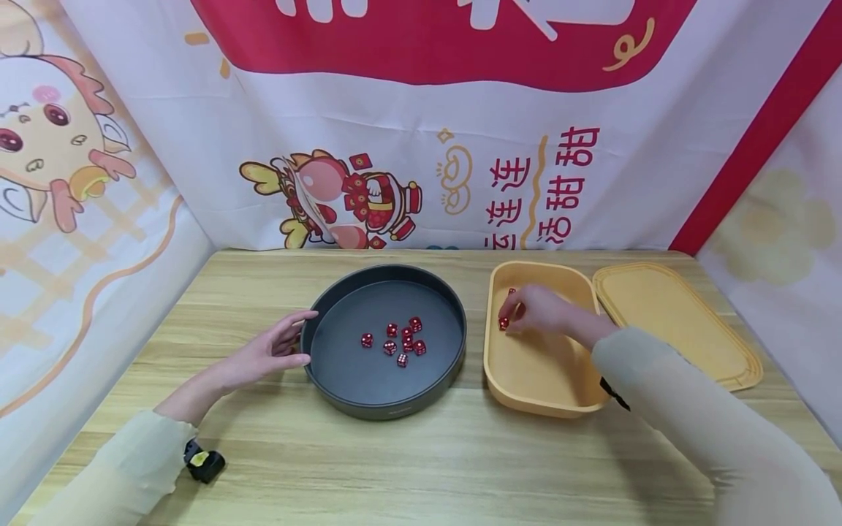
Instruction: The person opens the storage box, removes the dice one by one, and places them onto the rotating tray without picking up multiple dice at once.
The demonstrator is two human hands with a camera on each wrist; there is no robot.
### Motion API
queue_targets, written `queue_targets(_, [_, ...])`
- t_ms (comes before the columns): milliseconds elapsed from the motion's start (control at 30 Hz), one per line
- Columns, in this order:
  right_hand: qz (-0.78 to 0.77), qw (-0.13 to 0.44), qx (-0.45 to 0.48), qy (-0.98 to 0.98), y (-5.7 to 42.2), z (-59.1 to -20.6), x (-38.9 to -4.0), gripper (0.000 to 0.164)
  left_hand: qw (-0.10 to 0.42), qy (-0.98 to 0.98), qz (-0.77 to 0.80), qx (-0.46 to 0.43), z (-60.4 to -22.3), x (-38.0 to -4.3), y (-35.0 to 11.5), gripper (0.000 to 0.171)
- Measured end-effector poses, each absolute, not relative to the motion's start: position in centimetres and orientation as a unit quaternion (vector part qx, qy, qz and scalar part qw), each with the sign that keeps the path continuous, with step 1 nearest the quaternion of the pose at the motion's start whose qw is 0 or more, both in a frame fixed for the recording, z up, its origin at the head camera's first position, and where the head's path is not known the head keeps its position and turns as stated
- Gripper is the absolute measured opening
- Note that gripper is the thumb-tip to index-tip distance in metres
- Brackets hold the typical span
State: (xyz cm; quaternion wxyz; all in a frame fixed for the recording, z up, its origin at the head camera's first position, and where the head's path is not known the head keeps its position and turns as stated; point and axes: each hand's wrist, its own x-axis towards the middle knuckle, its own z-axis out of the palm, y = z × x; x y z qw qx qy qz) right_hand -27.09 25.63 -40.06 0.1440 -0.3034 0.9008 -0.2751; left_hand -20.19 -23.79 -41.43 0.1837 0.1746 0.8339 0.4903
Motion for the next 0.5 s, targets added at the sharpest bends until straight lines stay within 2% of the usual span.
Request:
queue_targets(267, [-0.281,0.155,-0.287,0.903,25.6,-40.3,-26.6,0.012,0.187,0.837,0.485,0.171,-41.7,-20.4,-23.9,0.071])
queue_targets(500, [-0.292,0.118,-0.294,0.902,25.8,-39.0,-26.3,0.012,0.188,0.834,0.491,0.171,-41.7,-20.3,-24.0,0.07])
